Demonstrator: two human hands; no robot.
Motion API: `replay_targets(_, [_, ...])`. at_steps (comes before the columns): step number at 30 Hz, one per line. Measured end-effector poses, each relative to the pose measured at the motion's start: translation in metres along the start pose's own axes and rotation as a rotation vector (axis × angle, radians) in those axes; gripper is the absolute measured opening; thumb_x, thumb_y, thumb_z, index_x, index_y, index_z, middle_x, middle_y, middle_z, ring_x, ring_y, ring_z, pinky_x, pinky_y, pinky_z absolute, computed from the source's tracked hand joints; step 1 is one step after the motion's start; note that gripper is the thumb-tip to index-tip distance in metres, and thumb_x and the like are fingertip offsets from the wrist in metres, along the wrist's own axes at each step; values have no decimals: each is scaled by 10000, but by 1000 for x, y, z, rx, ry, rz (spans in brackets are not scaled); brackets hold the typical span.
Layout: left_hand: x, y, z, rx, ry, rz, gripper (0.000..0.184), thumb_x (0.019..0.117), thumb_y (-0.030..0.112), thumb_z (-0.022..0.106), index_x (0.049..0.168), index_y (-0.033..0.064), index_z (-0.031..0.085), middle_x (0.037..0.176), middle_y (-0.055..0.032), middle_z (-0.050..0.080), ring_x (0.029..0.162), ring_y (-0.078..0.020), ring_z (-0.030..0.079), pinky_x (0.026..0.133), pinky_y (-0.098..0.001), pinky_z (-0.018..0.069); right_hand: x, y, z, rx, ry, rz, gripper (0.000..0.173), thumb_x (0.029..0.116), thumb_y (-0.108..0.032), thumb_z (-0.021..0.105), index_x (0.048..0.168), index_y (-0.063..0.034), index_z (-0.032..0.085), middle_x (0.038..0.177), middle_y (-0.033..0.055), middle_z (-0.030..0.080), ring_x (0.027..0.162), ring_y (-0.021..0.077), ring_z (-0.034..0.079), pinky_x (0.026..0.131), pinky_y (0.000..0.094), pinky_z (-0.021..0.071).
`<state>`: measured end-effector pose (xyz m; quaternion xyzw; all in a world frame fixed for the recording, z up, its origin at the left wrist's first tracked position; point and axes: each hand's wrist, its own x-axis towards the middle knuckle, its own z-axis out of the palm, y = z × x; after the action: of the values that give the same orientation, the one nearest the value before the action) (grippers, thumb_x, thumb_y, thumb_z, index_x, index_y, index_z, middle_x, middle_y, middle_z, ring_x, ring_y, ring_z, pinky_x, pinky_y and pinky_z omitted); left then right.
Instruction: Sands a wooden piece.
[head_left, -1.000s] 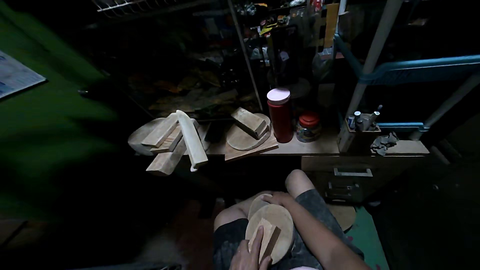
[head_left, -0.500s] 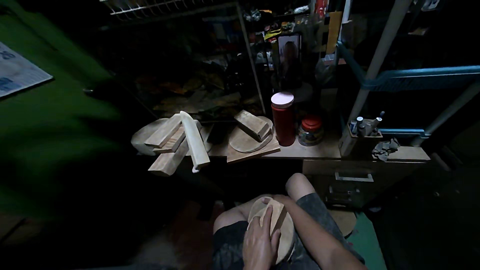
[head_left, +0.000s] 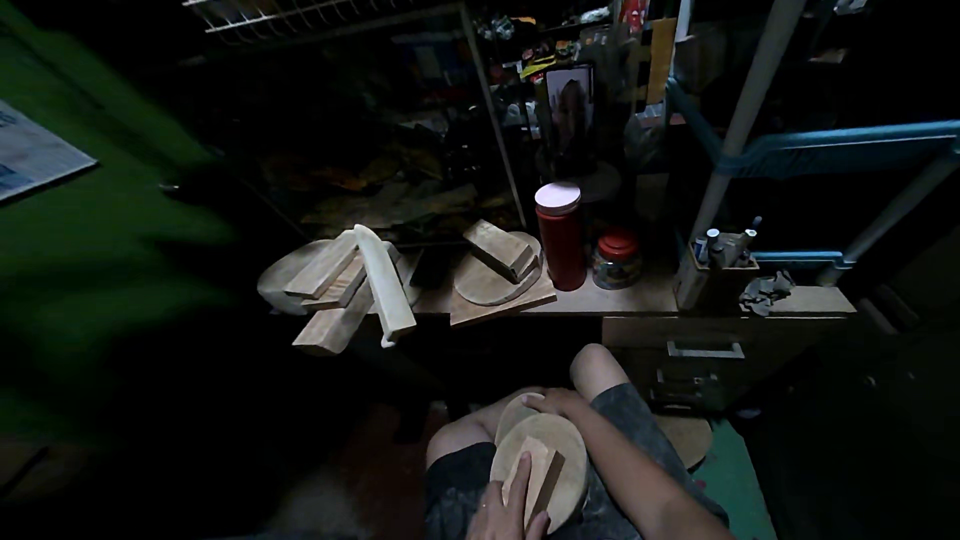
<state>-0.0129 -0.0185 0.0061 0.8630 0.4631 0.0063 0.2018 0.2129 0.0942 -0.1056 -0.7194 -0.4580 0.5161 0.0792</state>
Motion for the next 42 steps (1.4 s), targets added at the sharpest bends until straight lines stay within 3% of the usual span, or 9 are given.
replay_targets(8, [22, 14, -1, -16, 73, 1, 705, 949, 364, 698, 1570, 151, 438, 1249, -318, 618, 1090, -495, 640, 907, -607, 528, 1, -2, -3, 0, -26, 8, 872, 1020, -714, 370, 1463, 20, 534, 1535, 257, 490, 1465, 390, 435, 1194, 619, 319])
replay_targets(14, [43, 26, -1, 5, 82, 6, 699, 952, 366, 692, 1576, 188, 433, 1251, -298, 623, 1096, -471, 641, 914, -592, 523, -3, 1, -1, 24, 8, -90, 715, 1080, -576, 399, 1455, 16, 541, 1522, 254, 509, 1453, 398, 450, 1199, 618, 311])
replay_targets(24, [18, 10, -1, 7, 21, 36, 722, 959, 375, 680, 1585, 138, 408, 1239, -362, 603, 1066, -522, 642, 888, -613, 536, -6, -4, -2, 6, -9, -11, 846, 1025, -705, 373, 1489, -13, 519, 1541, 252, 487, 1468, 395, 429, 1197, 638, 304])
replay_targets(31, [-3, -3, 2, 15, 20, 8, 717, 956, 388, 678, 1578, 139, 421, 1247, -352, 602, 1057, -512, 649, 883, -612, 541, -3, -2, -2, -20, -11, 19, 887, 1001, -748, 361, 1479, -21, 532, 1536, 235, 500, 1462, 386, 440, 1190, 639, 315])
replay_targets(38, [18, 11, -3, -3, 37, -19, 697, 964, 396, 673, 1574, 162, 431, 1271, -318, 609, 1112, -492, 635, 929, -601, 525, 1, -3, -2, 22, -16, 28, 888, 1005, -733, 383, 1451, 17, 547, 1518, 256, 509, 1449, 390, 455, 1187, 620, 332])
replay_targets(42, [38, 24, -1, 0, 62, 7, 693, 960, 360, 679, 1579, 178, 425, 1274, -319, 608, 1116, -487, 632, 926, -594, 521, -2, -1, -1, 25, 0, -36, 790, 1052, -641, 398, 1443, 30, 547, 1512, 260, 515, 1443, 394, 463, 1192, 607, 332])
